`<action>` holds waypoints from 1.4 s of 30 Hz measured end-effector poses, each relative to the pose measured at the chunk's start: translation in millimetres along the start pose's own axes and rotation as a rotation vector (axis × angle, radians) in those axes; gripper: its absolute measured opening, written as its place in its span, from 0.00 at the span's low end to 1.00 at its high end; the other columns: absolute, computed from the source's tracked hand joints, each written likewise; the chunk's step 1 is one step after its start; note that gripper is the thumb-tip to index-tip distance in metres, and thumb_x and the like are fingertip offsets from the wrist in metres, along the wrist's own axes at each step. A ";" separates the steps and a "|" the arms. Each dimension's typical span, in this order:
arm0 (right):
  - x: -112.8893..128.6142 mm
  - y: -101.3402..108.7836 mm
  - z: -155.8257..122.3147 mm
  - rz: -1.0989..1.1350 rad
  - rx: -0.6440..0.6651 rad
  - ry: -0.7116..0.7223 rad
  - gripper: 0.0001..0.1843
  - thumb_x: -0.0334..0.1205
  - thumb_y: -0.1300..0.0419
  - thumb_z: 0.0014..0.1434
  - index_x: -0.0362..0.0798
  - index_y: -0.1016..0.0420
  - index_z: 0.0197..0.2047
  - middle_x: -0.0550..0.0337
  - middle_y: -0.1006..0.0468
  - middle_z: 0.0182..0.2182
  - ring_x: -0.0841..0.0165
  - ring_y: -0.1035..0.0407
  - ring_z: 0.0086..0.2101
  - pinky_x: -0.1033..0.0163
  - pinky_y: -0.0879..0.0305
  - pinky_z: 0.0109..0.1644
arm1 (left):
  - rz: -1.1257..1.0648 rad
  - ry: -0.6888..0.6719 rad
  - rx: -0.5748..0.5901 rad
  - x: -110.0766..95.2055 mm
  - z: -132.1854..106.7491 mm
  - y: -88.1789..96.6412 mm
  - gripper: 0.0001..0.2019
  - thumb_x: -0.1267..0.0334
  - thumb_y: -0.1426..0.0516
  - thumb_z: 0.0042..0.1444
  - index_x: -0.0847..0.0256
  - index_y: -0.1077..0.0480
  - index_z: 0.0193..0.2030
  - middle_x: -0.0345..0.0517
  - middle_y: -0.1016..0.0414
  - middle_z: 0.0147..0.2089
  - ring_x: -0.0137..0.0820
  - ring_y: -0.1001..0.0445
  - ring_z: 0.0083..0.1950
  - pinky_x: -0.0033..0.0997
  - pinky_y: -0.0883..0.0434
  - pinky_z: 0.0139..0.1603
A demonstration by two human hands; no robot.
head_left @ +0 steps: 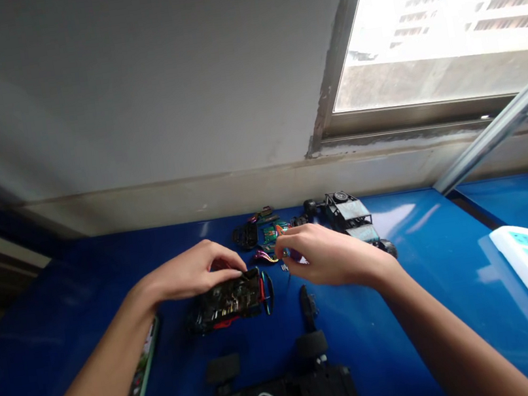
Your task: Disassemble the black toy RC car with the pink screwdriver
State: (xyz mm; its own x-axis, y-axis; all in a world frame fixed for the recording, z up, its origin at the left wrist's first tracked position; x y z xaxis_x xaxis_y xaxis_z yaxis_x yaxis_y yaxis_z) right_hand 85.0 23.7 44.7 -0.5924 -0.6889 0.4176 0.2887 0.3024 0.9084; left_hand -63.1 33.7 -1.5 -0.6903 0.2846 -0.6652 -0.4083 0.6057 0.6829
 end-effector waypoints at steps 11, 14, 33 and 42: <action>1.2 -0.5 8.4 0.041 -0.076 0.031 0.09 0.32 0.43 0.68 0.46 0.21 0.43 0.56 0.20 0.38 0.68 0.30 0.36 0.64 0.39 0.41 | 0.068 -0.018 -0.061 -4.3 -2.3 -0.5 0.14 0.58 0.44 0.66 0.57 0.18 0.49 0.40 0.14 0.46 0.34 0.20 0.46 0.25 0.31 0.48; -1.9 4.3 6.8 0.047 -0.109 0.024 0.08 0.31 0.42 0.67 0.47 0.21 0.42 0.58 0.22 0.35 0.70 0.32 0.33 0.65 0.40 0.40 | 0.085 -0.037 -0.048 -11.4 -1.3 -5.0 0.13 0.60 0.44 0.66 0.56 0.18 0.49 0.40 0.14 0.48 0.34 0.19 0.48 0.24 0.31 0.49; -8.1 33.8 -4.3 0.025 -0.220 -0.022 0.08 0.32 0.41 0.67 0.47 0.19 0.45 0.59 0.23 0.34 0.71 0.32 0.31 0.66 0.39 0.38 | 0.088 -0.066 -0.033 -28.1 9.1 -28.2 0.12 0.59 0.41 0.66 0.57 0.17 0.47 0.43 0.14 0.45 0.34 0.19 0.44 0.26 0.31 0.42; -6.5 39.3 -6.8 0.030 -0.250 -0.020 0.11 0.32 0.42 0.67 0.47 0.19 0.47 0.59 0.23 0.34 0.70 0.31 0.32 0.65 0.38 0.38 | 0.045 -0.104 -0.104 -29.7 30.7 -22.8 0.12 0.57 0.40 0.64 0.61 0.17 0.42 0.44 0.16 0.38 0.33 0.21 0.38 0.26 0.32 0.38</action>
State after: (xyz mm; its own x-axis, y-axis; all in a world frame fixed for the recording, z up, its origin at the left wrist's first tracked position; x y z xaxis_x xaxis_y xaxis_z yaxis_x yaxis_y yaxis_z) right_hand 105.3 35.6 77.6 -0.5950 -0.6680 0.4468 0.4818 0.1485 0.8636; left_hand -14.9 34.2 -6.7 -0.6460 0.3880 -0.6573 -0.4421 0.5117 0.7366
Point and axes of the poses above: each hand's wrist, its own z-axis towards the middle knuckle, its own y-axis out of the back of the hand, x = y × z, the point moved 10 cm from there along z, towards the middle knuckle
